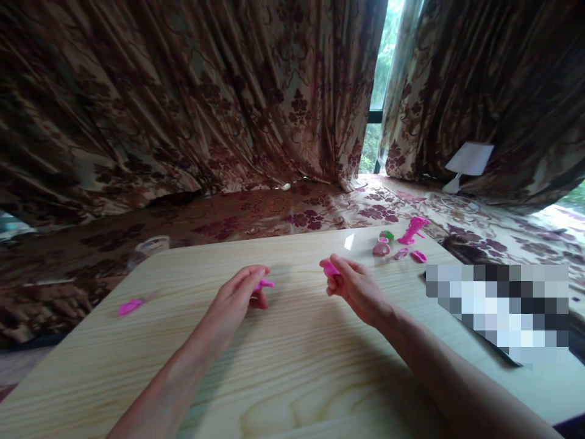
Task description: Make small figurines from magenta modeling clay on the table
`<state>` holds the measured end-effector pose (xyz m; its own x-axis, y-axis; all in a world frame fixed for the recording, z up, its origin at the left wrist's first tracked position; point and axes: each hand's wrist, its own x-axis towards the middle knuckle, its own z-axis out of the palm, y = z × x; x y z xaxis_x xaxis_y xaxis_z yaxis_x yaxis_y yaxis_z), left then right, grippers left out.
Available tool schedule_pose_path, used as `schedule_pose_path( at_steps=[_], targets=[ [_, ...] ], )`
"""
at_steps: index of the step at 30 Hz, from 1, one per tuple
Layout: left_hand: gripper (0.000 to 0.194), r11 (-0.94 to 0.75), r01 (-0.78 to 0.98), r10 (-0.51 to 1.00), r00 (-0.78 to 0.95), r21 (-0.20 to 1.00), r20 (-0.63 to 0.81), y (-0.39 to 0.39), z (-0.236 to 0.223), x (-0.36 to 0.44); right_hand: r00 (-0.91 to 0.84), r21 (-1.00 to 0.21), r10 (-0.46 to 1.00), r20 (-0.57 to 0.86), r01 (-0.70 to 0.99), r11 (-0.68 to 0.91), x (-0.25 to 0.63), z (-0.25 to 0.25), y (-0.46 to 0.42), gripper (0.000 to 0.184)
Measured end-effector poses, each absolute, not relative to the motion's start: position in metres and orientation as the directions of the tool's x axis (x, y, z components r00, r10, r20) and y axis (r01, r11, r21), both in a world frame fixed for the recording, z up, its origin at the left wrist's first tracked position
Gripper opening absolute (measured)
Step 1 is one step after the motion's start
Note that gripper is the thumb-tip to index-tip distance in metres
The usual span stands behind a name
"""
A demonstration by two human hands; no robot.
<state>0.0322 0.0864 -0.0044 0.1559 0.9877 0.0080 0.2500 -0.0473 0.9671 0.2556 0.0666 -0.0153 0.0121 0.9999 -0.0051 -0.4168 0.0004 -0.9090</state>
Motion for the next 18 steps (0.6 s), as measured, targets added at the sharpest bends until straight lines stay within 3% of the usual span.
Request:
schedule_pose_path(
  at_steps=[2, 6, 11, 15, 18],
  targets=[
    [0.027, -0.154, 0.406, 0.985, 0.136, 0.901, 0.107, 0.091, -0.009, 0.026, -0.042, -0.91, 0.999, -0.006, -0.414, -0.023, 0.252, -0.018, 0.064, 0.026],
    [0.015, -0.349, 0.749, 0.925, 0.178, 0.563, 0.337, 0.108, -0.023, 0.005, -0.124, -0.923, 0.992, -0.03, -0.377, -0.075, 0.246, -0.022, 0.061, 0.024],
    [0.021, -0.342, 0.894, 0.931, 0.281, 0.289, 0.234, 0.114, -0.03, -0.009, -0.075, -0.95, 0.996, -0.052, -0.303, -0.072, 0.245, -0.024, 0.062, 0.022],
    [0.032, -0.278, 0.919, 0.942, 0.204, 0.278, 0.268, 0.104, -0.021, -0.004, 0.011, -0.978, 1.0, 0.015, -0.207, 0.017, 0.245, -0.024, 0.06, 0.028],
    [0.031, -0.351, 0.792, 0.901, 0.142, 0.499, 0.409, 0.098, -0.003, 0.014, 0.042, -0.983, 0.995, 0.086, -0.158, 0.091, 0.239, -0.022, 0.058, 0.031]
  ],
)
